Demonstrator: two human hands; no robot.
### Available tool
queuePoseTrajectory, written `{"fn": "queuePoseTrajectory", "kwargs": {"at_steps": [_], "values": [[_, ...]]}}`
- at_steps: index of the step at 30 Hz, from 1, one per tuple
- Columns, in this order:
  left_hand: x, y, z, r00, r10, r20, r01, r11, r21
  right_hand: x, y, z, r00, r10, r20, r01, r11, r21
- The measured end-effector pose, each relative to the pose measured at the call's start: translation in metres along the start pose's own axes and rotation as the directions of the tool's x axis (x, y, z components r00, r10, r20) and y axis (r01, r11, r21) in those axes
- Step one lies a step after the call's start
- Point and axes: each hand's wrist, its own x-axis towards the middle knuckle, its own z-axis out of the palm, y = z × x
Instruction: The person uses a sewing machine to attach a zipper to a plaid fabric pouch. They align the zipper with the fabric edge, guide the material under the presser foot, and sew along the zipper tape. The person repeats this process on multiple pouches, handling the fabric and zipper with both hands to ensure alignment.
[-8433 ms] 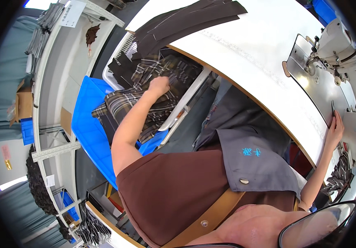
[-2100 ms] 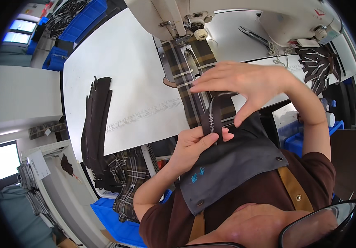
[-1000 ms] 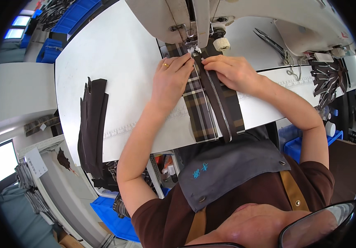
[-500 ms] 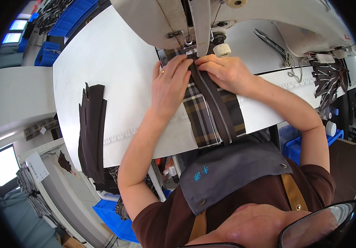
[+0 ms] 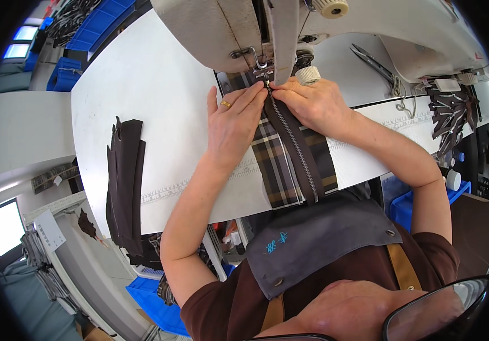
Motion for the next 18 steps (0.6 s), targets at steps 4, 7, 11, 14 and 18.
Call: {"fn": "queuePoseTrajectory", "kwargs": {"at_steps": [4, 7, 11, 14, 18], "values": [[-0.0010, 0.0002, 0.0004, 1.000, 0.001, 0.003, -0.001, 1.000, 0.006, 0.0006, -0.0010, 0.0005, 1.000, 0.005, -0.005, -0.005, 1.000, -0.009], [-0.0004, 0.0002, 0.0009, 1.000, 0.003, 0.008, -0.003, 1.000, 0.005, 0.0011, -0.0004, 0.0002, 1.000, 0.003, -0.003, -0.003, 1.000, -0.014], [0.0011, 0.0000, 0.0016, 1.000, 0.014, 0.012, -0.014, 1.000, 0.010, 0.0008, 0.0007, 0.0003, 1.000, 0.006, 0.002, -0.006, 1.000, -0.026], [0.0003, -0.0001, 0.0019, 1.000, 0.012, 0.020, -0.012, 1.000, -0.002, 0.0006, 0.0001, -0.0001, 0.999, 0.011, 0.048, -0.010, 1.000, -0.019], [-0.0035, 0.0000, 0.0036, 0.999, -0.036, 0.037, 0.037, 0.999, -0.001, -0.0024, 0.0047, -0.0033, 0.998, 0.018, 0.061, -0.023, 0.996, 0.090]]}}
